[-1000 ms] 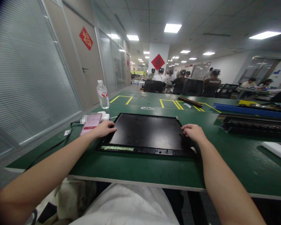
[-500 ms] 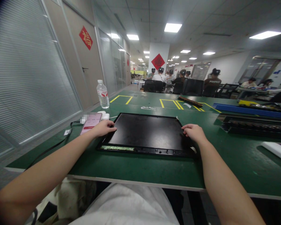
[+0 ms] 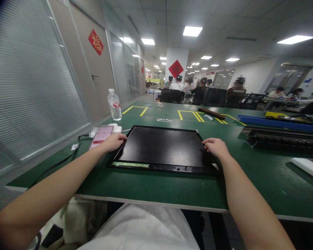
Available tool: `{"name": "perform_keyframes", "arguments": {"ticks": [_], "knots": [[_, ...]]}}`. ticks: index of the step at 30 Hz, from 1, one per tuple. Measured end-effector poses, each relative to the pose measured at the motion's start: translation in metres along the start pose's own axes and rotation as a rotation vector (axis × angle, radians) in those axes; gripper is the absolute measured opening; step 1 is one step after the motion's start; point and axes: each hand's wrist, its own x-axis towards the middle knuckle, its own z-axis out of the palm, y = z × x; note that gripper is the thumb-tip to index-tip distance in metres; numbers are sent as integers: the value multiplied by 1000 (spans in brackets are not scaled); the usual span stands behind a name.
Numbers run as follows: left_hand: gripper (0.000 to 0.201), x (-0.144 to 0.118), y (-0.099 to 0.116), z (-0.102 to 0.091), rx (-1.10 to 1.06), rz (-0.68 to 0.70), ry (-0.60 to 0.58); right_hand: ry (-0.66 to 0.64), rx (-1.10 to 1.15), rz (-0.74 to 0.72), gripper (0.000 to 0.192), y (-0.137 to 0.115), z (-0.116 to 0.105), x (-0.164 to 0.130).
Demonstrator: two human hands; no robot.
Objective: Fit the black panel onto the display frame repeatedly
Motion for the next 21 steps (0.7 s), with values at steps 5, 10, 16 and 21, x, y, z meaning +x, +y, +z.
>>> {"name": "perform_keyframes", "arguments": {"ticks": [5, 10, 16, 21], "knots": [[25, 0, 1, 1, 86, 79, 0, -5, -7, 6, 32, 1, -1, 2], [28, 3, -2, 2, 229, 127, -16, -3, -18, 20, 33, -1, -1, -1], [31, 6, -7, 3, 217, 153, -10, 3, -7, 20, 32, -6, -2, -6], [31, 9, -12, 5, 210, 179, 14, 10, 4, 7, 32, -3, -1, -4]]}}
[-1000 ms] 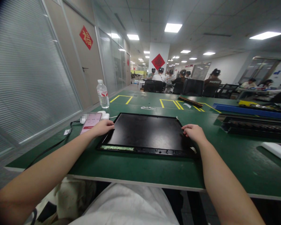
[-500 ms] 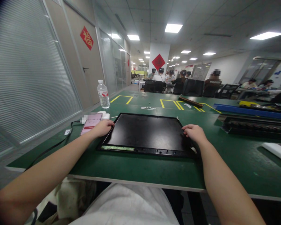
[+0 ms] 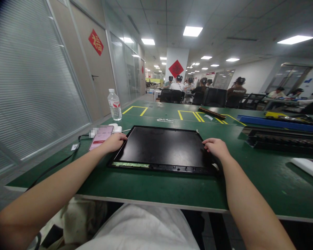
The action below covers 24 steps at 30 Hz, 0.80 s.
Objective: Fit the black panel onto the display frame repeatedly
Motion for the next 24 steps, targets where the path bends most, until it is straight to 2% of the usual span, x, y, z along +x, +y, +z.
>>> {"name": "perform_keyframes", "arguments": {"ticks": [8, 14, 24], "knots": [[44, 0, 1, -3, 218, 32, -106, 0, -21, 4, 34, 2, 1, 3], [46, -2, 4, -5, 218, -9, -105, -9, -28, 5, 33, 3, 1, 3], [44, -1, 0, -3, 218, 31, -82, 1, -10, -12, 35, 8, 3, 7]]}}
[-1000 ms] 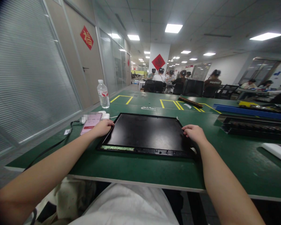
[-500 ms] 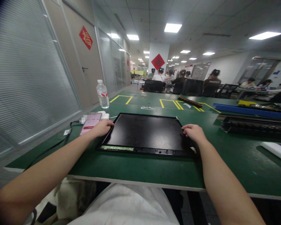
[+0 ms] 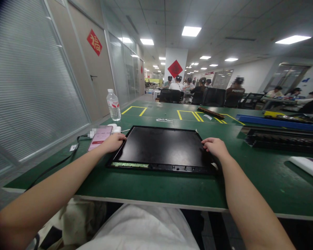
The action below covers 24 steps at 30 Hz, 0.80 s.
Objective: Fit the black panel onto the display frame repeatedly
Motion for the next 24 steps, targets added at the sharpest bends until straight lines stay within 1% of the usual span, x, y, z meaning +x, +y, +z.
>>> {"name": "perform_keyframes", "arguments": {"ticks": [4, 8, 13, 17, 19, 22, 24], "knots": [[45, 1, -2, 1, -16, 40, 4, 2, -13, 7, 34, 0, 0, -1], [46, 2, -3, 2, -3, 37, 10, -1, -17, 16, 35, -4, -2, -3], [43, 0, 2, -1, 6, -14, 7, -2, -19, 0, 31, -6, -3, -4], [45, -4, 11, -6, -113, -91, -38, 0, -17, -12, 32, -5, -3, -4], [43, -7, 16, -7, -134, -115, -48, -1, -25, -11, 33, -5, -2, -4], [37, -9, 19, -6, -82, -72, -25, 2, -46, 0, 34, -6, -2, -5], [38, -10, 19, -5, -43, -30, -18, 14, -65, 1, 34, -7, -2, -6]]}}
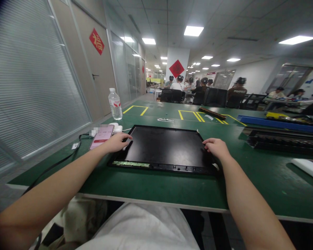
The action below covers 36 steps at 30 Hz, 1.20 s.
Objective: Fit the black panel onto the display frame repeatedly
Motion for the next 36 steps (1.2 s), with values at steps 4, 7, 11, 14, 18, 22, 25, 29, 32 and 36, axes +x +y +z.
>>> {"name": "perform_keyframes", "arguments": {"ticks": [4, 7, 11, 14, 18, 22, 25, 29, 32, 36], "knots": [[54, -4, -3, 0, 40, 94, -46, 0, -33, -25, 32, 1, 0, 0], [62, -8, -4, -3, 37, 230, -146, -6, -45, -30, 31, 0, 0, -1], [66, -13, -4, -10, -10, 343, -249, -1, -36, -24, 30, -2, -1, -2], [71, -15, -3, -14, -35, 384, -288, 0, -37, -26, 30, -2, -1, -2], [76, -16, -3, -18, -56, 425, -327, -5, -64, -34, 31, -2, -1, -1], [81, -15, -5, -21, -72, 432, -361, 2, -69, -33, 31, -1, 0, 0], [83, -14, -6, -23, -81, 454, -355, 4, -73, -45, 29, -1, 0, 0], [84, -14, -7, -24, -90, 484, -345, 21, -109, -48, 26, -5, -2, -4], [84, -13, -7, -24, -105, 487, -342, 55, -139, -105, 23, -10, -2, -7], [83, -14, -6, -24, -123, 498, -333, -29, -109, -212, 32, -14, 2, -10]]}}
